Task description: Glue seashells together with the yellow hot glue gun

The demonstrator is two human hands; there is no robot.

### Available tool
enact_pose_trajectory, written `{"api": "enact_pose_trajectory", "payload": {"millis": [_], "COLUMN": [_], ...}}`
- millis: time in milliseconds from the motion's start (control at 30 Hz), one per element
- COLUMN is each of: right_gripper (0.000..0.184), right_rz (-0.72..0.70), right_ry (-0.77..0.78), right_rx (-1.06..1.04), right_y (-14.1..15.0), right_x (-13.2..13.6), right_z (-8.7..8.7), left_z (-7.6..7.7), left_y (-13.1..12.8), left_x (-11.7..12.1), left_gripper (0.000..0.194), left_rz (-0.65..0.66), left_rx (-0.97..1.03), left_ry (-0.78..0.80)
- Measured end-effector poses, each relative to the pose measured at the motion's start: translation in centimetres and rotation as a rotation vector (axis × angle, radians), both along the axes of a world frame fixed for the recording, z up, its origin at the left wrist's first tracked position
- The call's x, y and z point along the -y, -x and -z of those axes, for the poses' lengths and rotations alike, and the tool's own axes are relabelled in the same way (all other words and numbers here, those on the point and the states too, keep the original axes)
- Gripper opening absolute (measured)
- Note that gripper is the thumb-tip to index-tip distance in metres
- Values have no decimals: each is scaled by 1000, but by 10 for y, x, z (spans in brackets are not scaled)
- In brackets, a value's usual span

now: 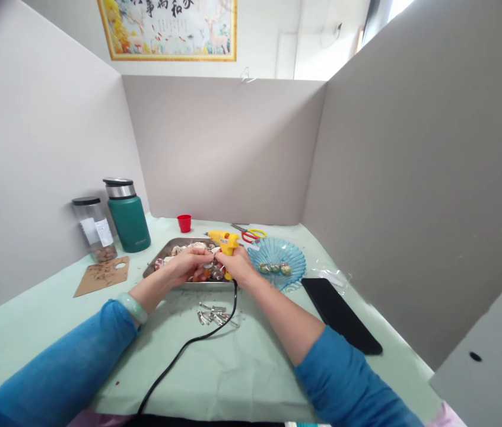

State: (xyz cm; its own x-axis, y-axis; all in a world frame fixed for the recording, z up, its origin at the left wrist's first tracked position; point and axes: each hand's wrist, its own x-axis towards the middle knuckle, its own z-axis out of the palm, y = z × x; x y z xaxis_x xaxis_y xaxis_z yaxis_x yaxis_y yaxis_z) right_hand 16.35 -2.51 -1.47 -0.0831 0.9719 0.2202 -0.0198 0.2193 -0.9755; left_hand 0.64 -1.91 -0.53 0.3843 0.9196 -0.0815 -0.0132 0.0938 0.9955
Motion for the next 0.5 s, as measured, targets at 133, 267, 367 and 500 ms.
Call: {"api": "enact_pose_trajectory", "payload": {"millis": [133, 267, 367, 500], "right_gripper": [6, 6, 7, 9], "right_rz": [56, 120, 134, 119], "right_ry": [-20, -24, -7, 2], "right_rx": [83, 177, 231, 211], "right_y": [1, 0, 0, -1], "right_x": [-5, -8, -8, -5], "right_z": [4, 5, 5, 4], "left_z": [-1, 3, 8, 11], "left_y": [-5, -10, -11, -11], "left_x": [5, 6, 2, -1], "left_gripper": [20, 16, 14, 16], "left_rz": [-96, -192, -239, -235], "left_rx": [-62, -237, -357, -397], "left_ry": [-116, -302, -405, -464]}}
